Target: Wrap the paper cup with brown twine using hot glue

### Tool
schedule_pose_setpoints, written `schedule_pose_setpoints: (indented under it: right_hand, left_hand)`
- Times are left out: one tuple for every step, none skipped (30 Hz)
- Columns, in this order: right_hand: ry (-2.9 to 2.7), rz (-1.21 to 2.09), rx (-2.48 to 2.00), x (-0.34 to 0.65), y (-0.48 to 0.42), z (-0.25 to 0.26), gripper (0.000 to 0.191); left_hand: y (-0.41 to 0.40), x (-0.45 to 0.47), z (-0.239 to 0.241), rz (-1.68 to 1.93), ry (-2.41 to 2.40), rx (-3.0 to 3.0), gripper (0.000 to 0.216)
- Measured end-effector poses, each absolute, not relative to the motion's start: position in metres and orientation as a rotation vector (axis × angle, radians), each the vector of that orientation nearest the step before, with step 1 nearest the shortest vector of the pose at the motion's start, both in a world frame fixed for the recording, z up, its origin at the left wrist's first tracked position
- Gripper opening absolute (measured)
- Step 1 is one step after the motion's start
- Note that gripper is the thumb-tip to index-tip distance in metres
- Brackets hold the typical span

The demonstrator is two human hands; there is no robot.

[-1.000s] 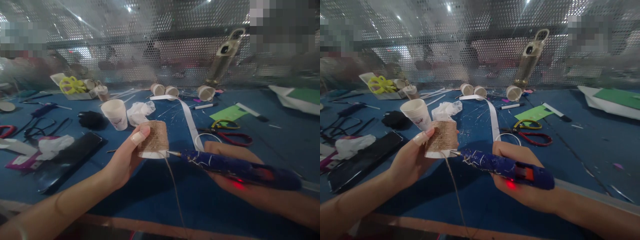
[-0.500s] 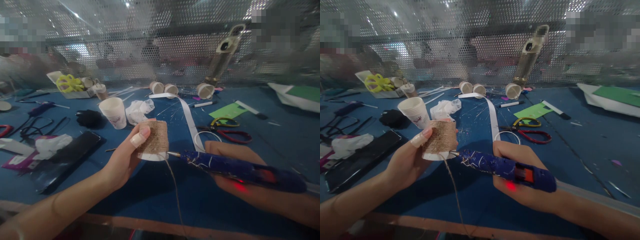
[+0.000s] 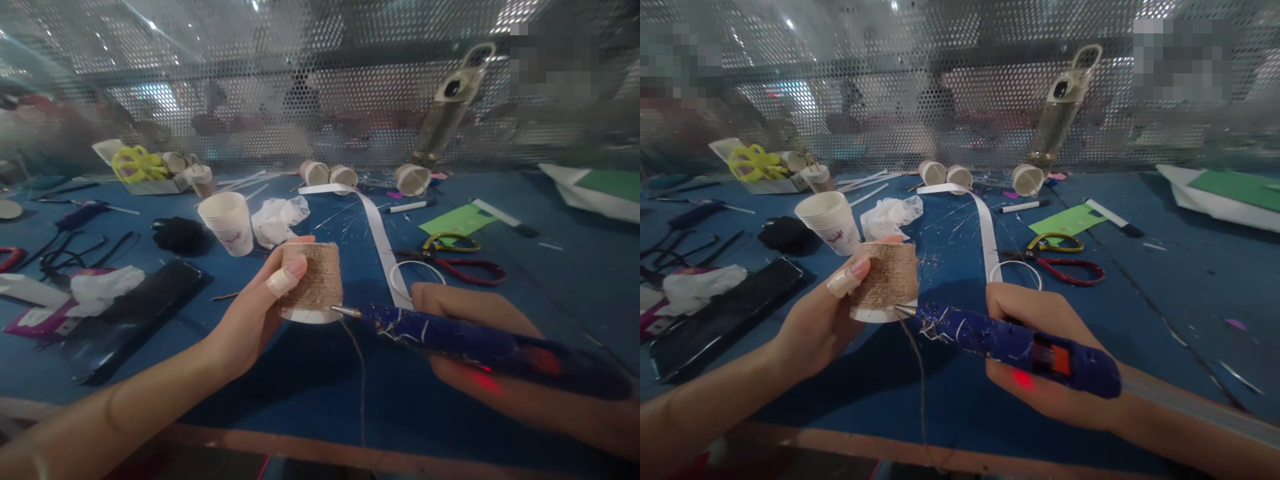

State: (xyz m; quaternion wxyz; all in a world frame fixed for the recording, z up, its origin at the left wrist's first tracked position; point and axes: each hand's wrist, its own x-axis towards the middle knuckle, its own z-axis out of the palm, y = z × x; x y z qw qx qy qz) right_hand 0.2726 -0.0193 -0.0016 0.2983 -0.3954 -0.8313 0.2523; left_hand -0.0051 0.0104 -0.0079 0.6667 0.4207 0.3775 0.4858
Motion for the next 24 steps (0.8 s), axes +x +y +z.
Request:
schedule_pose_setpoints:
  right_hand:
    - [-2.195,0.666,-1.069,0.272,-0.020,-0.001,0.025]
    - [-2.176,0.659,-1.095,0.270,-0.022,0.001,0.024]
    - [-2.153,0.649,-1.122,0.268,-0.023,0.002,0.023]
    - [-2.131,0.633,-1.148,0.266,-0.025,0.004,0.022]
    - [-2.116,0.615,-1.167,0.264,-0.026,0.005,0.021]
    - [-2.113,0.606,-1.176,0.262,-0.027,0.006,0.020]
    - [-2.113,0.601,-1.184,0.261,-0.028,0.007,0.020]
    - [-2.111,0.601,-1.194,0.261,-0.029,0.007,0.019]
    - [-2.109,0.607,-1.205,0.261,-0.029,0.007,0.020]
    - [-2.107,0.617,-1.218,0.261,-0.029,0.006,0.021]
    - [-2.106,0.621,-1.225,0.262,-0.028,0.005,0.023]
    - [-2.108,0.618,-1.221,0.262,-0.028,0.003,0.024]
    - [-2.111,0.607,-1.201,0.263,-0.028,0.002,0.024]
    - [-2.114,0.591,-1.172,0.263,-0.028,0.001,0.024]
    - [-2.118,0.575,-1.139,0.263,-0.027,-0.001,0.022]
    - [-2.123,0.559,-1.106,0.263,-0.027,-0.001,0.021]
    - [-2.130,0.544,-1.078,0.264,-0.027,-0.002,0.020]
    - [-2.144,0.533,-1.062,0.264,-0.026,-0.002,0.021]
    - [-2.159,0.522,-1.049,0.265,-0.026,-0.002,0.023]
    - [-2.173,0.511,-1.044,0.266,-0.025,-0.002,0.024]
    - [-2.186,0.501,-1.045,0.267,-0.025,-0.002,0.026]
    - [-2.207,0.497,-1.056,0.269,-0.024,-0.002,0.027]
    - [-2.224,0.492,-1.070,0.270,-0.023,-0.001,0.027]
    - [-2.223,0.481,-1.076,0.271,-0.022,-0.001,0.027]
  left_hand:
    - [0.011,-0.005,-0.008,1.104,0.855,0.947,0.055]
    - [0.011,-0.005,-0.008,1.113,0.853,0.944,0.055]
    - [0.012,-0.005,-0.007,1.109,0.837,0.942,0.054]
    - [0.012,-0.005,-0.007,1.117,0.829,0.935,0.054]
    - [0.012,-0.005,-0.007,1.117,0.824,0.931,0.054]
    - [0.013,-0.005,-0.006,1.118,0.821,0.930,0.054]
    - [0.013,-0.005,-0.006,1.118,0.822,0.931,0.053]
    - [0.013,-0.005,-0.006,1.115,0.824,0.934,0.053]
    - [0.013,-0.005,-0.006,1.115,0.826,0.938,0.053]
    - [0.013,-0.005,-0.006,1.117,0.830,0.942,0.053]
    - [0.013,-0.005,-0.007,1.119,0.835,0.948,0.053]
    - [0.013,-0.005,-0.007,1.121,0.840,0.953,0.054]
    - [0.013,-0.005,-0.007,1.119,0.845,0.957,0.056]
    - [0.013,-0.005,-0.008,1.113,0.849,0.958,0.058]
    - [0.012,-0.005,-0.008,1.102,0.849,0.959,0.060]
    - [0.012,-0.005,-0.008,1.089,0.845,0.959,0.061]
    - [0.012,-0.004,-0.008,1.080,0.839,0.961,0.061]
    - [0.012,-0.004,-0.008,1.076,0.835,0.966,0.061]
    - [0.011,-0.004,-0.008,1.077,0.834,0.973,0.060]
    - [0.011,-0.003,-0.007,1.086,0.841,0.977,0.059]
    - [0.011,-0.003,-0.007,1.097,0.853,0.977,0.058]
    - [0.011,-0.003,-0.006,1.110,0.863,0.976,0.058]
    - [0.011,-0.002,-0.006,1.123,0.871,0.975,0.058]
    - [0.010,-0.002,-0.005,1.133,0.877,0.975,0.058]
